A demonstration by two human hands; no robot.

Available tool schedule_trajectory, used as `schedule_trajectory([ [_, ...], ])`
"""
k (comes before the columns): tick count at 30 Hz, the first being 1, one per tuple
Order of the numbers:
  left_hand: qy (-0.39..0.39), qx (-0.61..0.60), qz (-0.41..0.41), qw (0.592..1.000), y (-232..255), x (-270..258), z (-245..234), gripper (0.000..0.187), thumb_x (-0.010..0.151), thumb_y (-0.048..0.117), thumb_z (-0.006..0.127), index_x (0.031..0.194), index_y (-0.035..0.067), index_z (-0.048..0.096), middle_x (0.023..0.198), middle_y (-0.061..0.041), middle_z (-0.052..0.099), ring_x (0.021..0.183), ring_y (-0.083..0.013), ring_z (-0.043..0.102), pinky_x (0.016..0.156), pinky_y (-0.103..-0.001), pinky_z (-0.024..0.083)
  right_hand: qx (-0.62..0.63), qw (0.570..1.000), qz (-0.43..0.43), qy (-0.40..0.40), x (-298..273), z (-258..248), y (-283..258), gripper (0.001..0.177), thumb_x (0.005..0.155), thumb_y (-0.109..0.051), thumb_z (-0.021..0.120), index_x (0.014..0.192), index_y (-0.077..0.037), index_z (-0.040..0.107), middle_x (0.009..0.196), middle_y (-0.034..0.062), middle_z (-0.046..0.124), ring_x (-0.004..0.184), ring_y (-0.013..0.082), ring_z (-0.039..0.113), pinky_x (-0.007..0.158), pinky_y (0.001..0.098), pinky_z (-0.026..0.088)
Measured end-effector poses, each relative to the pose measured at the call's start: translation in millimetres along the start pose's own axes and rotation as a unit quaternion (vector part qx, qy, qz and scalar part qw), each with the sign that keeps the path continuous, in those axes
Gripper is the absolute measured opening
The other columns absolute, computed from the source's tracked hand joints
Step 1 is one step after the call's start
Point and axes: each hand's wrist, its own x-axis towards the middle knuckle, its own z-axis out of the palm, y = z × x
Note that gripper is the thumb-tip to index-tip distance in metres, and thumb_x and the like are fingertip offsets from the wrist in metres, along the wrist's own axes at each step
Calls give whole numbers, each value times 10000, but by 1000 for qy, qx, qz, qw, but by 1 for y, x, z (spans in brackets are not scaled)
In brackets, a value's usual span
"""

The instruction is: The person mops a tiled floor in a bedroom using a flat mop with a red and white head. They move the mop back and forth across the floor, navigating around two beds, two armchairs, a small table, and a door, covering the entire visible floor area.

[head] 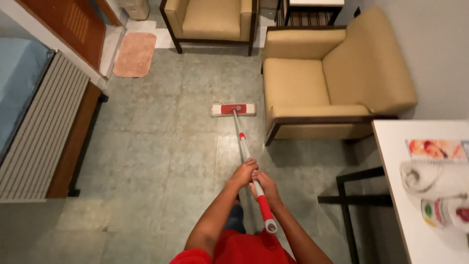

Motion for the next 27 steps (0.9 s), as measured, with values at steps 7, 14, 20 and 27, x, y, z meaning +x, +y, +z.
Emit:
schedule_trajectory([
  [7, 30, 49, 46, 997, -82, 76, -51, 399, 632, 102, 849, 960, 135, 624, 1053, -51, 655, 1138, -275, 645, 1034, -359, 547, -4, 999, -1, -33, 108, 20, 19, 196, 844, -114, 761, 1016, -59, 687, 1085, 148, 737, 1145, 377, 688, 982, 468, 551],
  [14, 44, 69, 23, 996, -116, 134, -75, 336, 673, 98, 701, 994, 161, 625, 1275, -85, 616, 1284, -334, 557, 914, -477, 551, 103, 976, 107, 157, 173, 36, 13, 148, 889, -90, 731, 1027, -38, 717, 1201, 183, 741, 1188, 367, 679, 1004, 447, 524],
  [20, 68, 9, 22, 997, -138, 174, -88, 362, 686, 70, 734, 1014, 113, 586, 1269, -167, 629, 1321, -407, 550, 1062, -504, 490, 113, 977, 97, 150, 222, 33, 36, 210, 798, 45, 719, 994, -24, 753, 1167, 173, 773, 1198, 350, 679, 1018, 454, 520],
  [27, 86, -96, 42, 991, -169, 230, -96, 772, 368, 164, 886, 1064, 94, 559, 1072, -182, 622, 1195, -421, 587, 1230, -480, 365, 200, 973, 59, 98, 277, 28, 97, 177, 804, 88, 717, 950, -5, 755, 1059, 161, 783, 1225, 353, 668, 1092, 494, 448],
])
